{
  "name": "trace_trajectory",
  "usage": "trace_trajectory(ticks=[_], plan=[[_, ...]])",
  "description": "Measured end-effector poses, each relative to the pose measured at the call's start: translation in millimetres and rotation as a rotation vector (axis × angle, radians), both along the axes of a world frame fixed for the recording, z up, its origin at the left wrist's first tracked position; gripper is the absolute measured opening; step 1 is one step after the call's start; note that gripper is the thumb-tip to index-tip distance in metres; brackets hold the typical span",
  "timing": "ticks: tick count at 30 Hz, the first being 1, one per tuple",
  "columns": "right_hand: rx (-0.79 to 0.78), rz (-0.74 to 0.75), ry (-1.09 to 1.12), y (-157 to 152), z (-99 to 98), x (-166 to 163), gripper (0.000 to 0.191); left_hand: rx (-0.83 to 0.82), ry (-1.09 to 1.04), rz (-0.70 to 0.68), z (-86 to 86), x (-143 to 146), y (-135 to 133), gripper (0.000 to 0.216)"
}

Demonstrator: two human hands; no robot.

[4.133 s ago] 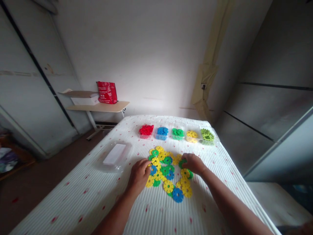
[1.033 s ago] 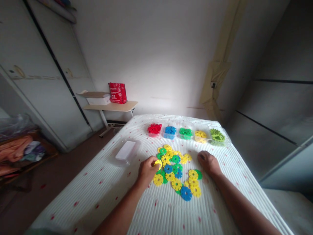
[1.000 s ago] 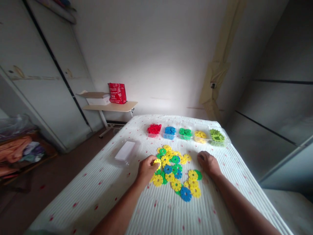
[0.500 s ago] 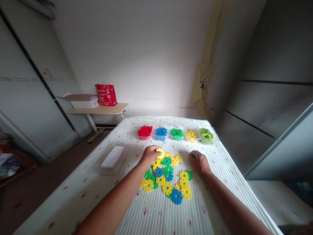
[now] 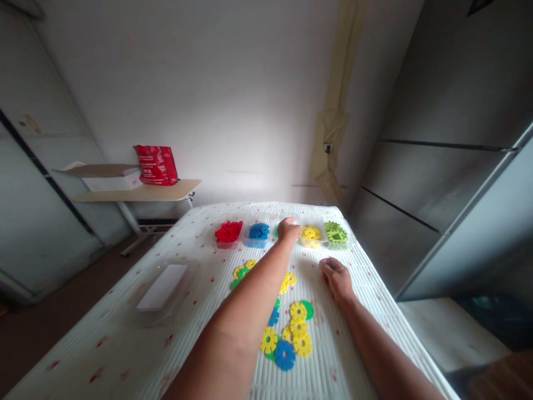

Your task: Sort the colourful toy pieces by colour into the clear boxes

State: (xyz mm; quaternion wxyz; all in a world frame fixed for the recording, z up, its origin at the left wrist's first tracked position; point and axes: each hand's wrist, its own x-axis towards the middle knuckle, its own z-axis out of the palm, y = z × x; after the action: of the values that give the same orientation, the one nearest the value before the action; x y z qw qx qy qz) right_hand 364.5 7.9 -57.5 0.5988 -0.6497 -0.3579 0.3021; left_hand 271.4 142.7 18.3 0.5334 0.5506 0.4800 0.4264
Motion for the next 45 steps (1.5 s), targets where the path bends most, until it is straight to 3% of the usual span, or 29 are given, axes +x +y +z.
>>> trace_trajectory(ticks=[5,10,14,17,19,23,30,34,37,45], plan=[[-0.019,0.035,-0.062,-2.2,3.7,-0.6,0.019,0.134,0.126,-0.039,-22.3,-66.7,-11.2,0.024],[-0.027,0.052,-0.149,-1.8,4.9,-1.0,0.022,0.263,0.292,-0.062,-44.2,-158.9,-53.0,0.012],[-0.076,0.041,-0.262,-1.0,5.0,-0.7,0.024,0.585,0.651,-0.22,-57.4,-215.2,-97.1,0.022],[-0.111,0.028,-0.315,-0.7,5.1,-1.6,0.025,0.671,0.912,-0.325,-65.5,-236.4,-120.3,0.047],[-0.114,0.017,-0.326,-0.3,5.1,-2.5,0.026,0.634,1.035,-0.392,-70.7,-238.9,-129.0,0.061],[-0.119,0.014,-0.342,0.2,5.2,-3.6,0.028,0.573,1.133,-0.462,-77.5,-221.4,-135.5,0.064],[-0.128,0.035,-0.35,0.7,2.3,-1.4,0.029,0.625,1.116,-0.523,-68.2,-168.9,-134.2,0.061],[-0.123,0.058,-0.366,1.2,-0.7,1.2,0.028,0.679,1.08,-0.569,-64.7,-152.6,-132.4,0.054],[-0.115,0.086,-0.388,1.4,-1.3,2.7,0.027,0.712,1.056,-0.547,-66.4,-158.0,-132.1,0.051],[0.028,0.236,-0.632,0.6,-3.9,-3.6,0.024,0.672,1.053,-0.481,-72.7,-209.8,-137.9,0.051]])
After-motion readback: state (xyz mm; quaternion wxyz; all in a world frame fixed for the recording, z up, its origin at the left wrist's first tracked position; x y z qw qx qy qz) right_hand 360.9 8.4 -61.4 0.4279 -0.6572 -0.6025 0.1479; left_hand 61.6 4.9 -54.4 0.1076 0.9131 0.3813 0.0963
